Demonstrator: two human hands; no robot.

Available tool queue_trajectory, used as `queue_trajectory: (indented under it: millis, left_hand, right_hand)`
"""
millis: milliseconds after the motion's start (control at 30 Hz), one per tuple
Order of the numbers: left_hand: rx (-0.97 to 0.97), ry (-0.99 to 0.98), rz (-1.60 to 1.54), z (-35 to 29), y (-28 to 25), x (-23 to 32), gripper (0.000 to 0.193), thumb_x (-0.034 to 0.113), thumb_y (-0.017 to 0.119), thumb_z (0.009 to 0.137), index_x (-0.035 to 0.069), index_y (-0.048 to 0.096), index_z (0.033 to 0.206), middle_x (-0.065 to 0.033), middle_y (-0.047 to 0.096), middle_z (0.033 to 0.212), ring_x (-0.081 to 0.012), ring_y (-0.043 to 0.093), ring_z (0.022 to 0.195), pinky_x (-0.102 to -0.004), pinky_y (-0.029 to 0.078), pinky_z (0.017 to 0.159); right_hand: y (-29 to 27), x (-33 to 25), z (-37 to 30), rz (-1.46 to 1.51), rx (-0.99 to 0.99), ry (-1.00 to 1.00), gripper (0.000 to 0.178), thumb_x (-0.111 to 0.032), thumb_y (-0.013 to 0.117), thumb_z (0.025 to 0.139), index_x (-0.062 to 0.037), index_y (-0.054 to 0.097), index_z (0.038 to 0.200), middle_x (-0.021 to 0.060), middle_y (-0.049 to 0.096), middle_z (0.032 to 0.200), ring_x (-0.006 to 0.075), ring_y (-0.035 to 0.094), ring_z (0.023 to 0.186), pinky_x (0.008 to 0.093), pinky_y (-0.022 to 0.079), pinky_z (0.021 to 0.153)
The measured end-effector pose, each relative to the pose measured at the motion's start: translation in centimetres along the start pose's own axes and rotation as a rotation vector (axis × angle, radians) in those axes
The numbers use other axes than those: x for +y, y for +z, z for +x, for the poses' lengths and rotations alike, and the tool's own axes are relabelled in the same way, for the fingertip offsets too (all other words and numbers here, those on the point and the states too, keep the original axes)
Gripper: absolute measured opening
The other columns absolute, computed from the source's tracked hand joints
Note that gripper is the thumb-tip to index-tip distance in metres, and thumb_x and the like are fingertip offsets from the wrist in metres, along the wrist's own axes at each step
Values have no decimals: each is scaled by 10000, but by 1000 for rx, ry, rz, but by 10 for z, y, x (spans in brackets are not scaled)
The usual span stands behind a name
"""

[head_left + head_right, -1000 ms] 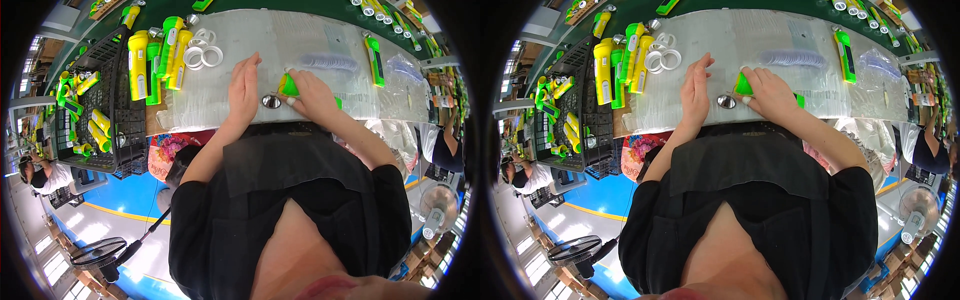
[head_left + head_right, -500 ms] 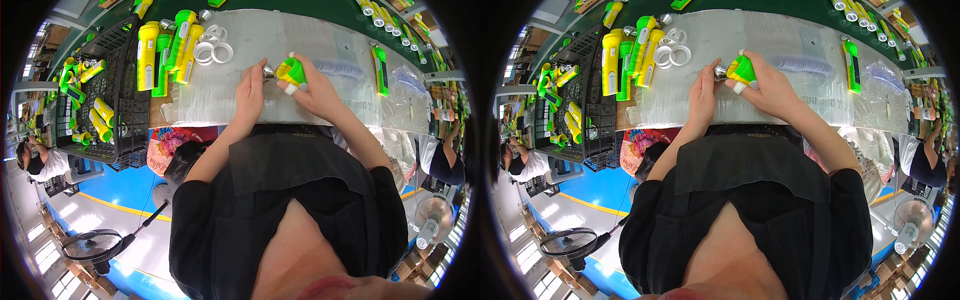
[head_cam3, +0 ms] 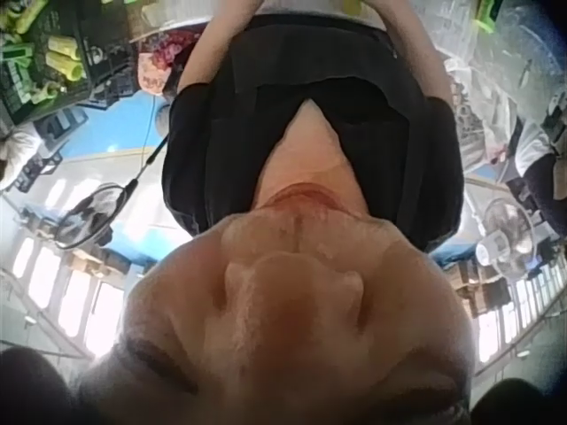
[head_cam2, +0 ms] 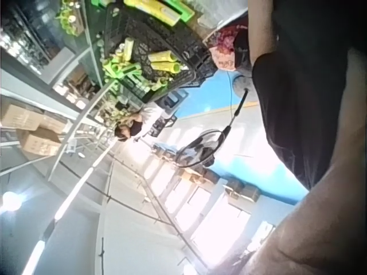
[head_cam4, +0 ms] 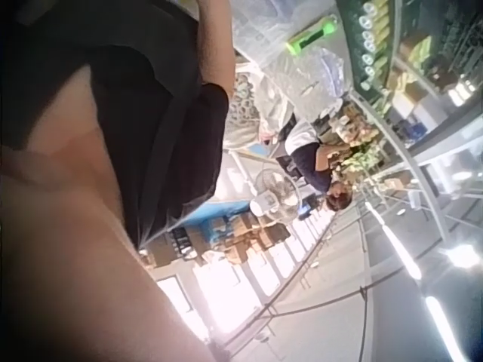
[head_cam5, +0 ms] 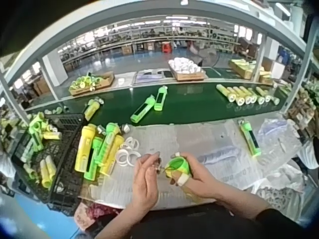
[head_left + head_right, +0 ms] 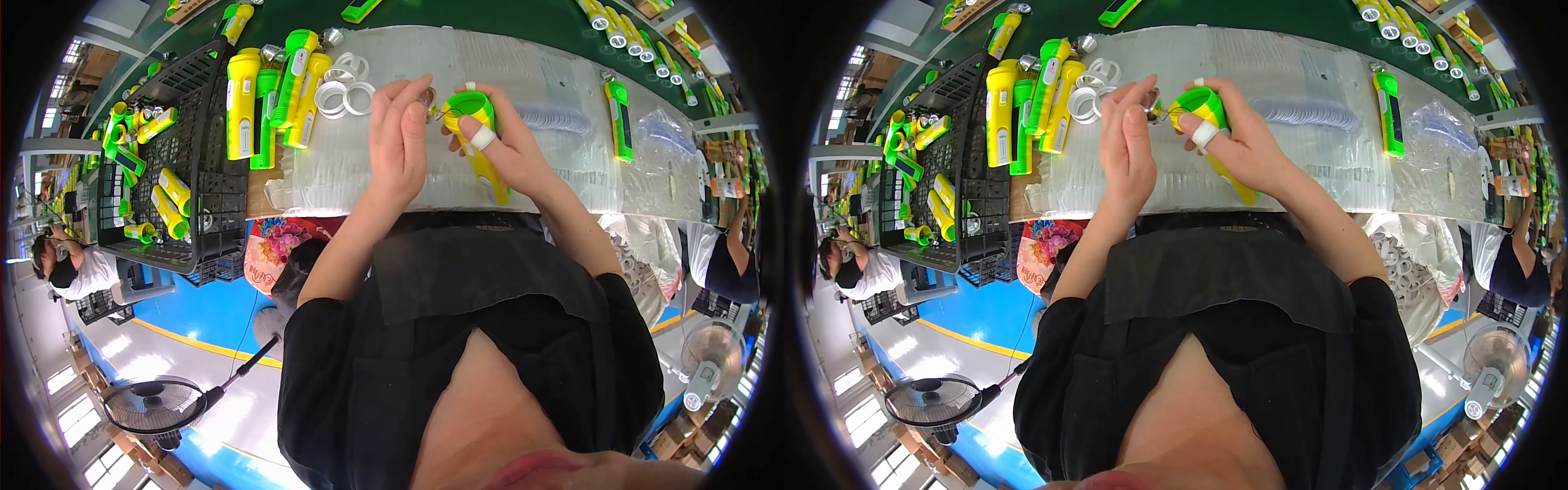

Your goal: Assembling flashlights by attaching plastic caps, lenses, and housings on a factory assembly line.

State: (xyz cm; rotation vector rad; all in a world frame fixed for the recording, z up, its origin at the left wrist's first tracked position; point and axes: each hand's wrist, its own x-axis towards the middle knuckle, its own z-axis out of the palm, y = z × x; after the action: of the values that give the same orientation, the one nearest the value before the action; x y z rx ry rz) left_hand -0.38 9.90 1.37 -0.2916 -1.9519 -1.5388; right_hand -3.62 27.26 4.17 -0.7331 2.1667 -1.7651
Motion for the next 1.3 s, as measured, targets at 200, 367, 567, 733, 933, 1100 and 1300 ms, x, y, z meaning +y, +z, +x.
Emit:
queue_trajectory:
  millis: [200,367,567,733,933,1100,1300]
  left_hand:
    - [-162,270,170,21,-5,18,297,119,528,942,26,613,1211,-152,558,1124,-315,528,1013,-379,427,882]
    - [-233,417,267,25,-1,28,372,234,400,1018,-5,627,1189,-157,576,1171,-325,555,1057,-399,414,947]
    - [-340,402,125,27,5,27,332,212,453,975,-14,643,1127,-146,636,1121,-326,579,1093,-416,397,948]
    - [-348,400,128,24,8,22,326,195,440,970,-8,661,1097,-131,644,1171,-333,557,1168,-445,373,968]
    - [-256,340,145,19,11,22,319,155,479,945,10,619,1192,-122,597,1277,-356,456,1292,-424,367,992]
    - [-404,309,774,57,-51,-15,598,181,745,769,149,540,1329,-49,562,1310,-272,504,1205,-411,393,971]
    - [-939,299,1169,75,-81,-38,605,168,731,786,257,526,1349,-47,555,1311,-250,503,1203,-401,426,954]
  right_hand:
    - [10,-7,1,364,-83,-13,454,-301,582,970,-51,434,1318,58,597,961,142,607,814,297,498,704]
    - [10,-10,-3,527,-107,-48,452,-329,538,991,-59,412,1330,66,576,975,157,597,805,305,496,714]
    - [6,-6,-9,612,-201,-12,446,-378,495,1003,-66,400,1308,88,565,978,178,590,801,324,493,719]
    - [8,-2,-10,687,-217,59,456,-408,494,999,-78,397,1298,94,565,975,182,589,798,331,494,715]
    - [8,12,-2,608,-101,-66,348,-239,510,987,-76,449,1288,79,578,942,167,580,740,305,481,679]
    - [-1,26,24,550,-53,-175,382,-304,543,963,-67,472,1253,78,587,853,147,553,704,286,453,652]
    - [1,25,34,535,-42,-200,305,-221,561,965,-92,490,1232,69,590,850,127,547,688,274,468,645]
